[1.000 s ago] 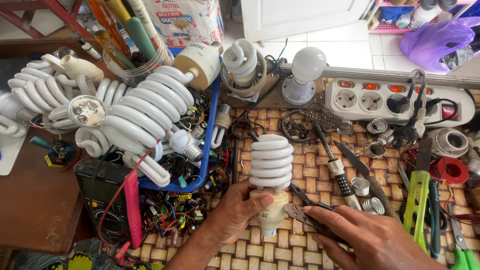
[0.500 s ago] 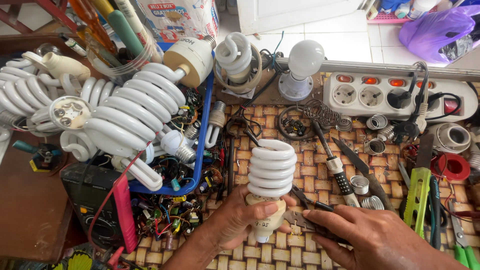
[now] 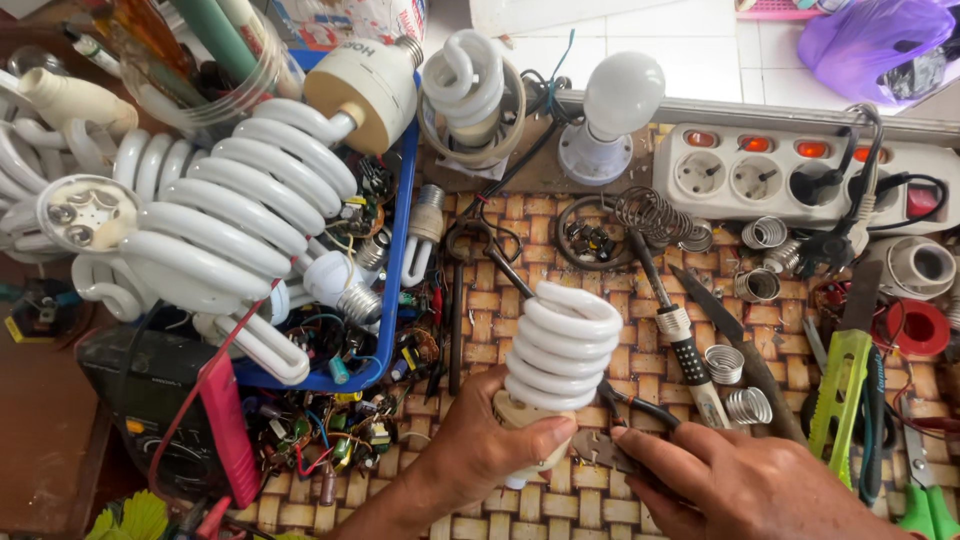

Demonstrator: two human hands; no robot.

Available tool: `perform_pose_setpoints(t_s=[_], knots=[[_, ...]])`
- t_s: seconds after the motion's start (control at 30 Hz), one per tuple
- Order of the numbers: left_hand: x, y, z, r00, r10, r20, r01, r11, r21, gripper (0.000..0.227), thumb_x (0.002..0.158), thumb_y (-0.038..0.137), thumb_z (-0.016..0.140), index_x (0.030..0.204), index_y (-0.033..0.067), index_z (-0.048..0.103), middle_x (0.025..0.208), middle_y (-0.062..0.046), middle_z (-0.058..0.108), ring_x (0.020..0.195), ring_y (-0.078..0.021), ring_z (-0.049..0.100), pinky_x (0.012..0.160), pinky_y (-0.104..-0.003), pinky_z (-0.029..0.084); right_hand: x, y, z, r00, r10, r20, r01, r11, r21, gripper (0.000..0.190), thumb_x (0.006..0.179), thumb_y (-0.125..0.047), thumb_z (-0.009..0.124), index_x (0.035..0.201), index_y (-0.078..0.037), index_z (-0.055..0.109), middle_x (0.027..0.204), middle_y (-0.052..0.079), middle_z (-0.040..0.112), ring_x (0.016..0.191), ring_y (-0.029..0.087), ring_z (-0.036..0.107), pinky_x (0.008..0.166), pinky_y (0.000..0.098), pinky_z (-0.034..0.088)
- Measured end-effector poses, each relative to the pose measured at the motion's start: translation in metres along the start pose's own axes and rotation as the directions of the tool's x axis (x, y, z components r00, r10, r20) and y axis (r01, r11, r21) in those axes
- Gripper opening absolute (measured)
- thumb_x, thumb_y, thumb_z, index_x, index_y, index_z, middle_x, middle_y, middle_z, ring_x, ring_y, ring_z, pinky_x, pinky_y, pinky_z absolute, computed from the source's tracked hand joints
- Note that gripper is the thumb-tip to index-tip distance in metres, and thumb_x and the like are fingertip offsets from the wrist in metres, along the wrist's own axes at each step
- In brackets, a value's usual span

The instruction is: The person uses pliers to remove the metal base from a compact fluorescent light bulb. They then use a utility knife to cut the plastic base of the bulb and separate the spiral tube from the internal components.

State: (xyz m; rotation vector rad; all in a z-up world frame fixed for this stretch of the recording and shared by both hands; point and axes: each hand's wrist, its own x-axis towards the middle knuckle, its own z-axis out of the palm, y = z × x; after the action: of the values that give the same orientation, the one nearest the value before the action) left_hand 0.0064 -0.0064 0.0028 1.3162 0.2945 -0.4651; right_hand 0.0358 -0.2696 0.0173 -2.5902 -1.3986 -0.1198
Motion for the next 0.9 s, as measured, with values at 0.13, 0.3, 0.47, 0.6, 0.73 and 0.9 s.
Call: perform_pose_setpoints(t_s=[0.13,0.3,0.47,0.6,0.73,0.9], knots=[[0.001,-0.002,0.001,0.998,0.054,0.012,-0.054,0.997,-0.05,0.025,0.08,0.017,0.081,0.098,0.0013,0.076,0.077,-0.006,0.072,0.061,-0.0118,0.061,0.053,-0.029,0.053,0.0,0.002,-0.001,0.995,0.076,0.064,-0.082,0.992,0.097,0.036,0.087,-0.046,0.072,0.12,-0.032,0.069,0.072,-0.006,0.066,0.046,0.017,0.068,0.035,0.0388,0.058],[-0.001,0.009,0.005,0.997,0.073,0.01,-0.074,0.995,0.061,0.028,0.075,0.018,0.084,0.1,0.007,0.08,0.089,-0.002,0.08,0.071,-0.0094,0.068,0.063,-0.027,0.055,-0.006,0.001,-0.001,0.994,-0.052,0.099,0.059,0.996,-0.064,0.041,0.095,-0.048,0.066,0.129,-0.024,0.063,0.069,-0.001,0.06,0.043,0.018,0.062,0.029,0.0413,0.055],[-0.006,0.01,0.007,0.999,0.032,-0.011,-0.031,0.99,0.138,0.029,0.073,0.021,0.085,0.098,0.0073,0.08,0.086,-0.003,0.081,0.067,-0.0104,0.068,0.058,-0.028,0.054,-0.006,-0.008,-0.007,0.98,-0.045,0.194,0.055,0.997,-0.048,0.037,0.098,-0.043,0.064,0.128,-0.022,0.062,0.064,-0.001,0.06,0.037,0.015,0.059,0.024,0.0402,0.057],[0.001,0.006,0.004,0.993,0.11,0.034,-0.113,0.99,0.083,0.031,0.079,0.022,0.08,0.105,0.0048,0.078,0.09,-0.006,0.079,0.072,-0.0154,0.071,0.061,-0.03,0.059,-0.002,-0.006,-0.007,0.966,0.148,0.213,-0.177,0.976,0.126,0.038,0.088,-0.047,0.072,0.124,-0.035,0.068,0.069,-0.006,0.069,0.044,0.018,0.071,0.035,0.0451,0.062],[-0.002,0.003,0.006,1.0,0.017,-0.014,-0.016,0.997,0.074,0.026,0.077,0.017,0.082,0.099,0.0055,0.078,0.081,-0.002,0.076,0.064,-0.0105,0.064,0.055,-0.029,0.051,-0.003,-0.01,-0.007,0.99,0.08,0.113,-0.083,0.996,0.019,0.033,0.089,-0.047,0.07,0.12,-0.035,0.066,0.063,-0.004,0.06,0.04,0.02,0.065,0.029,0.0437,0.056],[0.0,0.008,0.002,0.996,0.093,0.016,-0.094,0.986,0.135,0.031,0.077,0.024,0.081,0.103,0.0062,0.079,0.089,-0.005,0.081,0.068,-0.015,0.071,0.058,-0.03,0.059,0.002,-0.01,-0.008,0.995,0.041,0.086,-0.043,0.999,0.021,0.029,0.089,-0.047,0.072,0.114,-0.033,0.065,0.064,-0.004,0.06,0.038,0.019,0.065,0.026,0.0417,0.054]])
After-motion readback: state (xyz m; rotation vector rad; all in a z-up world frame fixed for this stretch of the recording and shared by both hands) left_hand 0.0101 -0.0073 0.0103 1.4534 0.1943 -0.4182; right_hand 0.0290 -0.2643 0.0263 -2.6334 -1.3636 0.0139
